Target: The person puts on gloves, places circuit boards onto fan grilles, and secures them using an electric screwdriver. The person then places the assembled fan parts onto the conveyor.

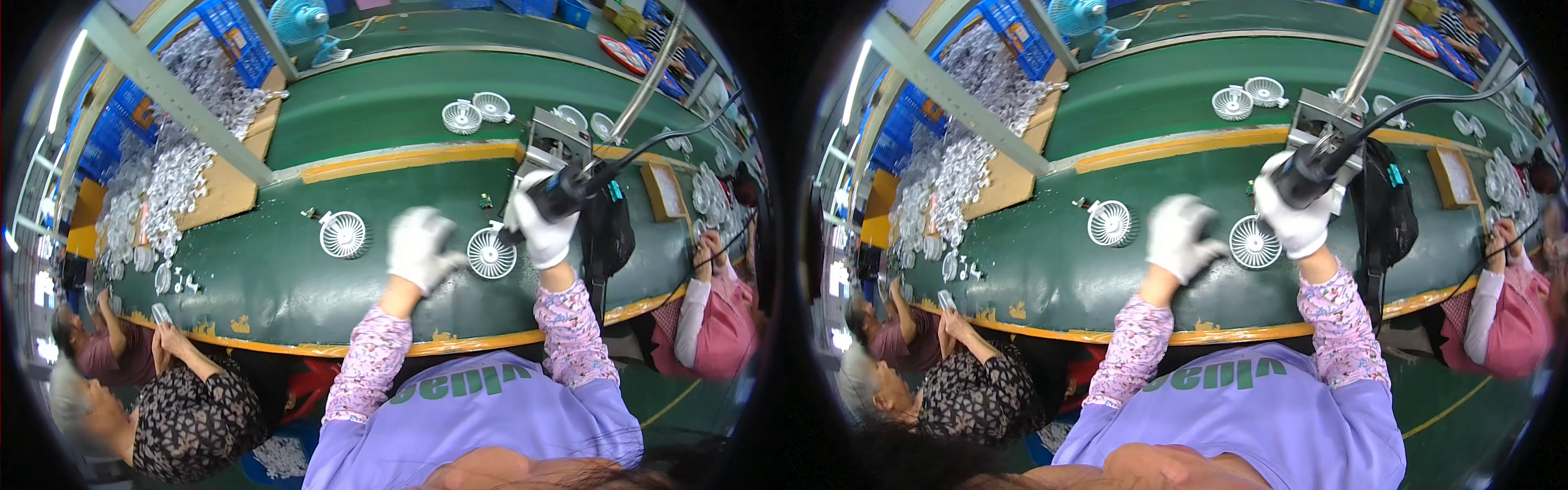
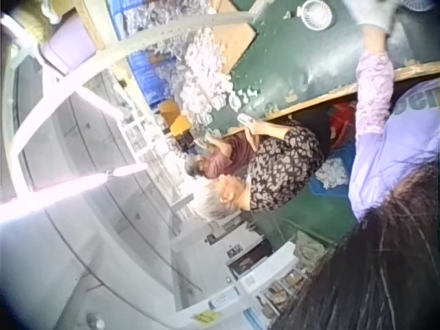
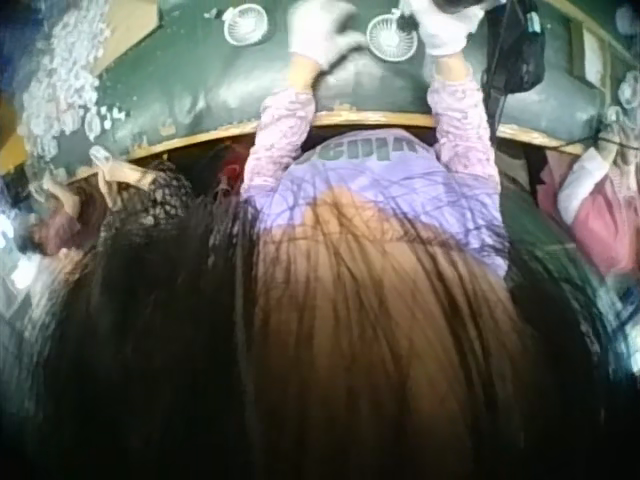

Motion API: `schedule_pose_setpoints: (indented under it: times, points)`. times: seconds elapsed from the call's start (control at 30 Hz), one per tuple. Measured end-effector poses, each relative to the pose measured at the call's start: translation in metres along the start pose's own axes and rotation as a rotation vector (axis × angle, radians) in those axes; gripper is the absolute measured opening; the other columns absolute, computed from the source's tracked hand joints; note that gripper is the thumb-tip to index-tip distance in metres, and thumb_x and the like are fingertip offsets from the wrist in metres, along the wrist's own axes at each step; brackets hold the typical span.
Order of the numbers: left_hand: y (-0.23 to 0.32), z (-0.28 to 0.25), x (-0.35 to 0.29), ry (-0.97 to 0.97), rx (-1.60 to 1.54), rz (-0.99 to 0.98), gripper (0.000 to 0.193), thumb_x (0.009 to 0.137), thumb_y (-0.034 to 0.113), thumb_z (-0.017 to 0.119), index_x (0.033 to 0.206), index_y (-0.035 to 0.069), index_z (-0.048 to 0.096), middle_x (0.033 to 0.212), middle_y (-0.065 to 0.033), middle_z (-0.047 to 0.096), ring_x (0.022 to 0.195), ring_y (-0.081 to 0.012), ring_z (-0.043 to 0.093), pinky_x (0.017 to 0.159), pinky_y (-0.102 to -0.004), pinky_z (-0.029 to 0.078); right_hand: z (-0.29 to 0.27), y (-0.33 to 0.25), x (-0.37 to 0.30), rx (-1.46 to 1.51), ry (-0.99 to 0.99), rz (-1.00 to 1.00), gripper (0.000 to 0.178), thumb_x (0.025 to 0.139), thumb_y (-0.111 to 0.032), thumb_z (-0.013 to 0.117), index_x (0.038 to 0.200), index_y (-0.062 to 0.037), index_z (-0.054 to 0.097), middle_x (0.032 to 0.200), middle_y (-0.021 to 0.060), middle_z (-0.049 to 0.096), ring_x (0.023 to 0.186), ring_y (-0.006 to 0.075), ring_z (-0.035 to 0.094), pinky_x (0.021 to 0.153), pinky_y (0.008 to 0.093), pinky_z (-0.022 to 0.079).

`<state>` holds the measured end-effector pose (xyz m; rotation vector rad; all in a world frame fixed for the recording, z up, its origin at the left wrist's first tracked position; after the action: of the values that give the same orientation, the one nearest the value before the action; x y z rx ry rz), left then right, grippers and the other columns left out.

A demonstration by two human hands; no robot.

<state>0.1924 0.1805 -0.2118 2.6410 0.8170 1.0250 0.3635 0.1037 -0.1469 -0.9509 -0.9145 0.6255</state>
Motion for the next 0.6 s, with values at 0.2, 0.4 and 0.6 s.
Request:
schedule_pose_setpoints:
  times: [0.2,0.4,0.6]
  points:
    - [-0.073,-0.052,-0.038,0.011,0.532,-0.996,0.048,0.071,0.049,0.067,0.099,0.01,0.063,0.112,-0.0165,0.052,0.101,-0.0331,0.053,0.087,-0.0407,0.043,-0.04,-0.012,0.042,-0.322,0.291,-0.364,0.02,0.071,0.006,0.068,0.087,-0.0006,0.058,0.079,0.0016,0.059,0.07,0.0088,0.057,0.067,0.0238,0.046]
    - [-0.051,-0.016,-0.029,-0.225,0.03,-0.456,0.039,0.064,0.037,0.074,0.085,0.006,0.065,0.119,-0.0165,0.05,0.108,-0.032,0.05,0.09,-0.0367,0.043,-0.037,-0.017,0.032,-0.241,0.237,-0.219,0.017,0.073,0.004,0.066,0.088,-0.0009,0.059,0.072,0.0018,0.059,0.059,0.0081,0.056,0.054,0.0223,0.045]
    - [0.0,0.012,-0.022,-0.458,-0.3,-0.304,0.047,0.057,0.032,0.08,0.094,0.008,0.064,0.128,-0.0197,0.044,0.118,-0.0349,0.041,0.099,-0.0373,0.036,-0.001,-0.013,0.0,0.119,0.089,-0.035,0.024,0.075,0.01,0.059,0.094,-0.0016,0.051,0.064,0.0054,0.055,0.051,0.0141,0.055,0.047,0.0267,0.045]
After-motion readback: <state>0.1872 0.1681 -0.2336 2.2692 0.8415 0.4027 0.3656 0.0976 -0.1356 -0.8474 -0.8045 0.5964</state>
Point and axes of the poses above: each hand's wrist, its own x-axis towards the middle knuckle, its own z-axis out of the palm, y = z × x, the point moved 1 cm from there along x, towards the middle knuckle
